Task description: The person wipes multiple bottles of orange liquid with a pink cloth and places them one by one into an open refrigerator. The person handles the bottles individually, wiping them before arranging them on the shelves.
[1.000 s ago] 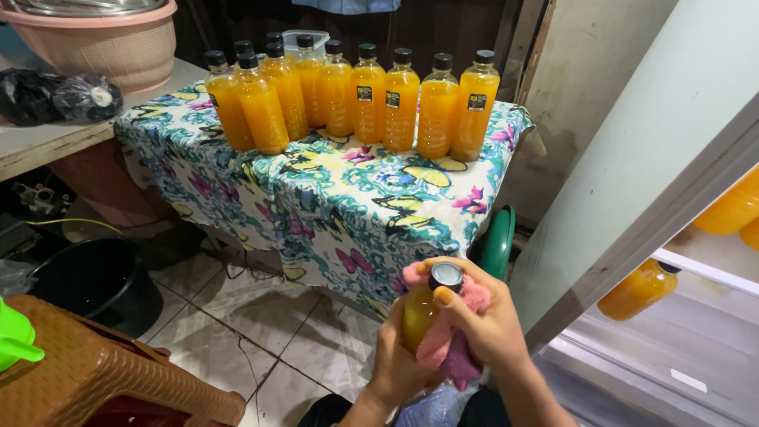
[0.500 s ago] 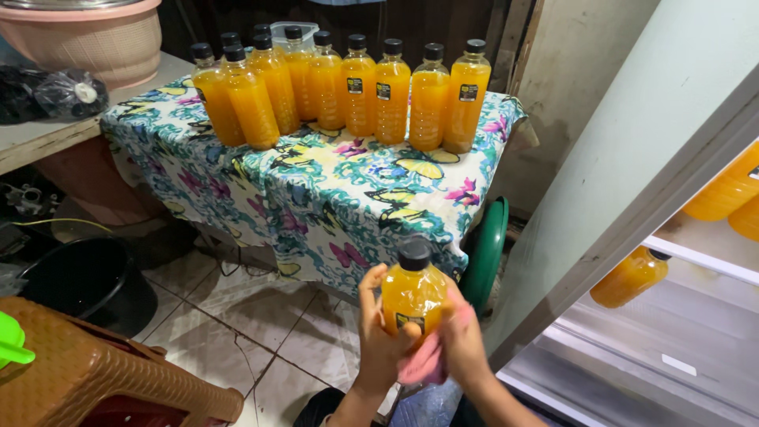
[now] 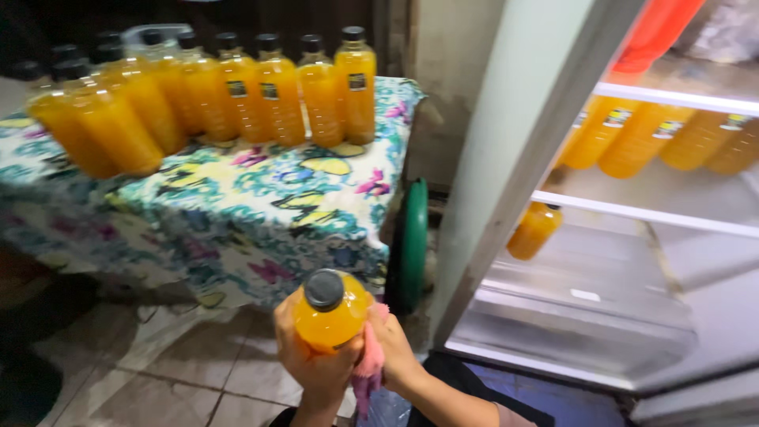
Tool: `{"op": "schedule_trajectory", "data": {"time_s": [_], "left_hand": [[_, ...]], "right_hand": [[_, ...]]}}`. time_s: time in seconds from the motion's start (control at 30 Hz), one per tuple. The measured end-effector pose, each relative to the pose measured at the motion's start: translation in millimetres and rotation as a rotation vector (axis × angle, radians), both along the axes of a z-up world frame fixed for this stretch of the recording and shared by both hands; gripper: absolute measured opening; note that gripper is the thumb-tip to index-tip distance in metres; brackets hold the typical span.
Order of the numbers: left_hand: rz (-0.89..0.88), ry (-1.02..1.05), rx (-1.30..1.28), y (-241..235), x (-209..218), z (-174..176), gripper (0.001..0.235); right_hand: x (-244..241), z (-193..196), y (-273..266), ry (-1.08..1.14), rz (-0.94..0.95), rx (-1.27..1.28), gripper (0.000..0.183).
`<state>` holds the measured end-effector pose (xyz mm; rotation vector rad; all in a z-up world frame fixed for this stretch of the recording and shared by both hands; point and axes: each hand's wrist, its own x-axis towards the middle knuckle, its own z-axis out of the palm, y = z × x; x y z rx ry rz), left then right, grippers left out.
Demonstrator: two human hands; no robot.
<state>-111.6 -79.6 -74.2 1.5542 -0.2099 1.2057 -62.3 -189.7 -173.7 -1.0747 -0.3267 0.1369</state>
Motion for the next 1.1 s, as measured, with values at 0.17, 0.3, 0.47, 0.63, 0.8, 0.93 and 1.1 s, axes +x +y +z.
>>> {"op": "schedule_trajectory", "data": {"time_s": [0.17,0.3,0.47,0.63,0.8,0.93,1.1], "left_hand": [[-0.215,0.074,-0.180,-12.2,4.3,-5.6,0.078],[-0.429,0.099,-0.230,-31.3,11.4,-6.3,0.083],[-0.555,0.170,0.090,-55.7,13.6,7.8,0.084],[-0.841,0.219,0.249,-95.0,25.7,22.7,0.082],[-0.660,0.222,0.348,-151.2,55.1,25.2,0.073],[-0.404,0.229,0.327,-191.0,91.6,21.5,0.090],[-0.284,0.242,0.353,-226.8,135.1,8.5,0.100]], "right_hand": [[-20.8,65.9,-33.6,-0.272,-0.349,-0.463,0.031],[-27.1,120.7,-67.8,-0.613,-0.373,-0.527,0.033],[-35.5,145.1,-115.2,-0.599,-0.261,-0.671,0.086],[-39.6,118.0,-171.1,-0.442,-0.412,-0.587,0.074],[-33.9,68.6,-230.5,-0.198,-0.515,-0.387,0.052],[-20.8,42.3,-282.3,-0.155,-0.769,-0.430,0.053],[-0.8,16.8,-334.5,-0.101,-1.049,-0.633,0.052]]}}
